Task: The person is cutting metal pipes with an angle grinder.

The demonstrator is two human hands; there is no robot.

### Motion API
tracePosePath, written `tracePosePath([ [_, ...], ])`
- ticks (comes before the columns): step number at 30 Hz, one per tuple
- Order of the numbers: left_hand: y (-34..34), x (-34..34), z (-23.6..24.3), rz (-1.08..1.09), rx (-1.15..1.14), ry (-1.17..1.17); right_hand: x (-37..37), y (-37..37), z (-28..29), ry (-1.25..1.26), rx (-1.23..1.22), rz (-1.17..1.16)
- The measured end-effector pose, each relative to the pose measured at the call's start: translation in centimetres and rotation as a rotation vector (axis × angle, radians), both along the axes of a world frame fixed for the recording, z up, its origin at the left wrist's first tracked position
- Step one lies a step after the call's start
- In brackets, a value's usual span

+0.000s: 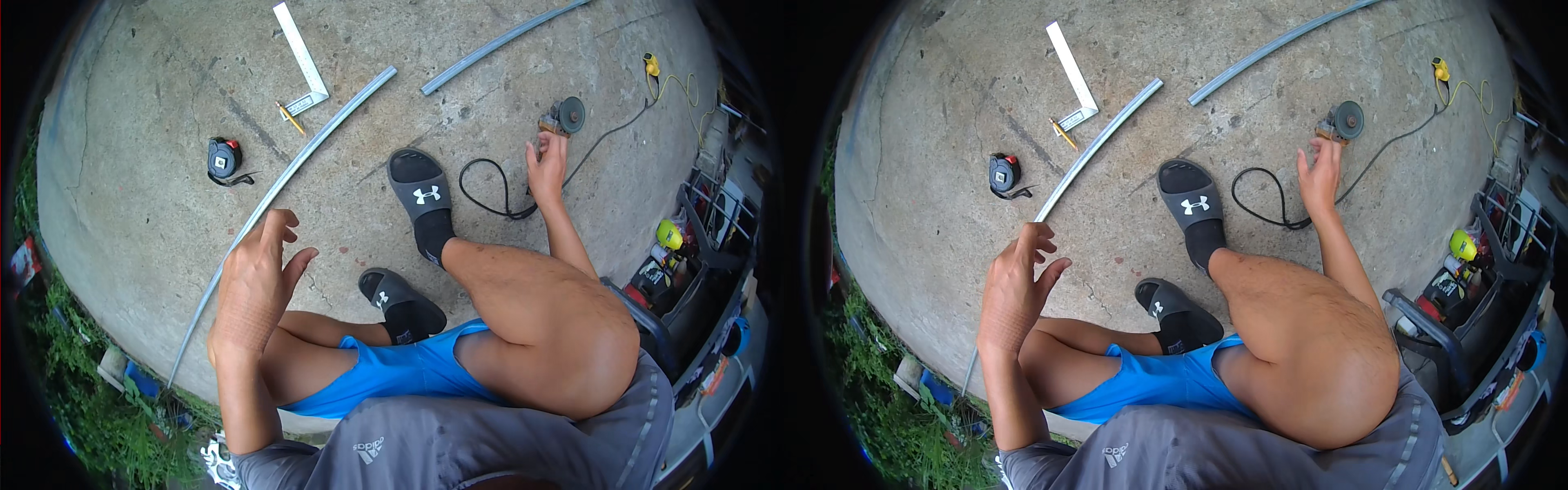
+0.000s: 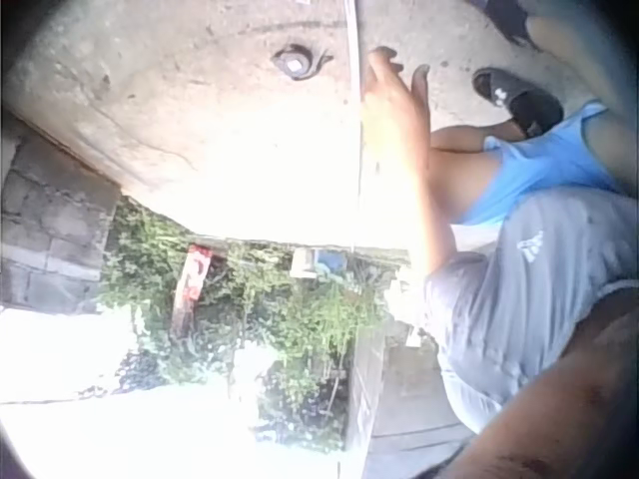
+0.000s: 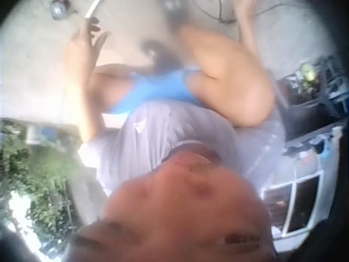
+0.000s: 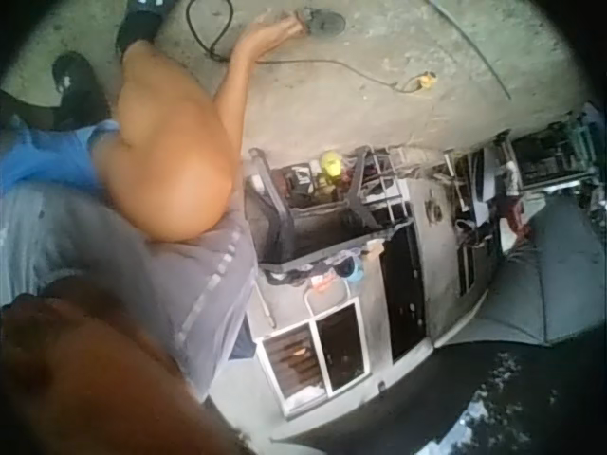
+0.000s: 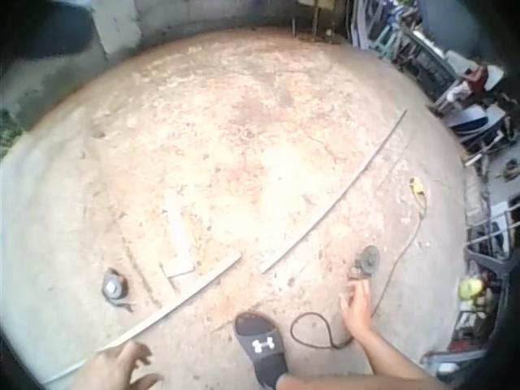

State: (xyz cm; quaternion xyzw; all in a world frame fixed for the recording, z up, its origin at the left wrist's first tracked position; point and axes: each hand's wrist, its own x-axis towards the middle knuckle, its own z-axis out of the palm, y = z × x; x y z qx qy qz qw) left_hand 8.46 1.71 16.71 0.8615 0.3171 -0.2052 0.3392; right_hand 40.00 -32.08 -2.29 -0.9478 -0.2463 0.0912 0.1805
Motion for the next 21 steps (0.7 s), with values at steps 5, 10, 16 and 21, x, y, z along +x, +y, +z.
tracePosePath([
  [5,-0.4,-0.5,-1.6,0.027,-0.065,-0.02,3.0,9.8,-0.4,-0.035,-0.059,0.539],
  [10,-0.1,-1.4,-1.0,0.106,-0.052,-0.032,5.3,16.9,-3.3,-0.083,-0.146,0.753],
  [16,0.1,-2.8,-0.7,0.196,-0.086,0.004,7.0,20.4,-4.0,0.074,-0.418,0.855],
  [21,-0.4,-3.4,-0.8,0.214,-0.1,0.002,7.5,21.4,-4.1,0.004,-0.473,0.911],
])
